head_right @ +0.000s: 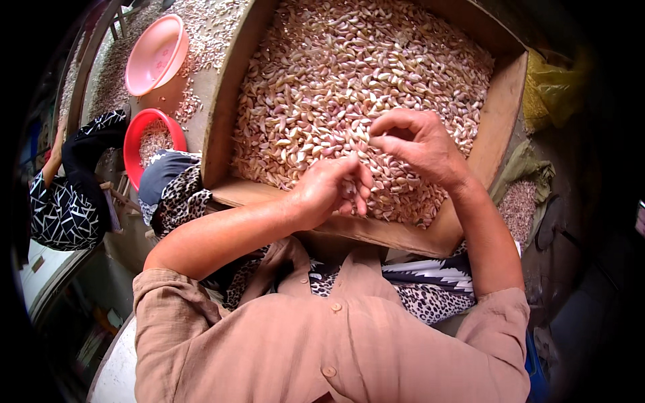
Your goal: The person sorts garlic cloves in a wooden tray by hand, picking out specific cloves and placing them into a red plastic bowl, then shakes the tray to rearrange the remaining cloves.
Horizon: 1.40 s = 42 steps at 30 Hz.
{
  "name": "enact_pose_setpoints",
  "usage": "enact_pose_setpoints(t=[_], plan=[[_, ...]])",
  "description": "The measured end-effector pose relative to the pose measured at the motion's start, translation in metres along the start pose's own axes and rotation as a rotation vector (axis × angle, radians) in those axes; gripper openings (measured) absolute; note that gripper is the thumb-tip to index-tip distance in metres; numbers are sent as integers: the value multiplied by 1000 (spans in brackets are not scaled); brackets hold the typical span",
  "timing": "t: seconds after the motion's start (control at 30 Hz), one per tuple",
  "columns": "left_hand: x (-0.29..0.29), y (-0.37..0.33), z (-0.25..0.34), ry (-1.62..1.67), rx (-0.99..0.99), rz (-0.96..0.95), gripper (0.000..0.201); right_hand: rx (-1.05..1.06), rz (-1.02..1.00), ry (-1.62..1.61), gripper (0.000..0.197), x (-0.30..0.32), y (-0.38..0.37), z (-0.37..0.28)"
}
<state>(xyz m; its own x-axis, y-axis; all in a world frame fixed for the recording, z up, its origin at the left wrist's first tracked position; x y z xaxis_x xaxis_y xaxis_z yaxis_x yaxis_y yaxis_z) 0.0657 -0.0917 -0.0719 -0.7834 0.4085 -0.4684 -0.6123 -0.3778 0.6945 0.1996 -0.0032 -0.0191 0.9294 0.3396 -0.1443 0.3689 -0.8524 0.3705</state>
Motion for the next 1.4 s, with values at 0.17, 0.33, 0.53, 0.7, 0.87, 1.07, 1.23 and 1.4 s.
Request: enact_pose_setpoints(t=[0.17, 0.33, 0.53, 0.7, 0.87, 1.07, 1.23, 1.4], plan=[[-11, 2, 1, -108, -21, -65, 34, 339, 134, 487, 11, 7, -4, -23], [-23, 8, 1, -152, -18, -157, 50, 492, 63, 788, 20, -18, 1, -27], [-23, 7, 3, -172, -87, -155, 52, 507, 263, 849, 29, 7, -4, -33], [-23, 9, 7, -197, -103, -142, 51, 449, 398, 886, 40, 37, -10, -27], [-21, 10, 7, -247, -99, -133, 50, 361, 509, 863, 56, 66, -14, -12], [-24, 8, 2, -270, -81, -169, 47, 273, 472, 747, 73, 76, -22, 5], [-27, 6, 1, -262, -61, -177, 46, 311, 271, 668, 88, 46, -28, 0], [-27, 5, 2, -262, -68, -158, 45, 228, 92, 601, 89, 13, -27, 5]])
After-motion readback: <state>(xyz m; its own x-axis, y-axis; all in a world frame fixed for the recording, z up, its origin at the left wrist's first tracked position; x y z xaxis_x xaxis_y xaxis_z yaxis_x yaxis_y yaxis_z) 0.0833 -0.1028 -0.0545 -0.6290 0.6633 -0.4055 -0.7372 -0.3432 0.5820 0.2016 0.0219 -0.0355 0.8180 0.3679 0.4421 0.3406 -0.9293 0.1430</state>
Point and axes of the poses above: each hand's wrist, its own y-axis away from the middle knuckle, its own x-axis out of the back of the hand, z = x × y, the point moved 9 cm from there along -y, towards the middle knuckle, and after that the axes turned 15 degrees about -y, right-handed, at the moved point
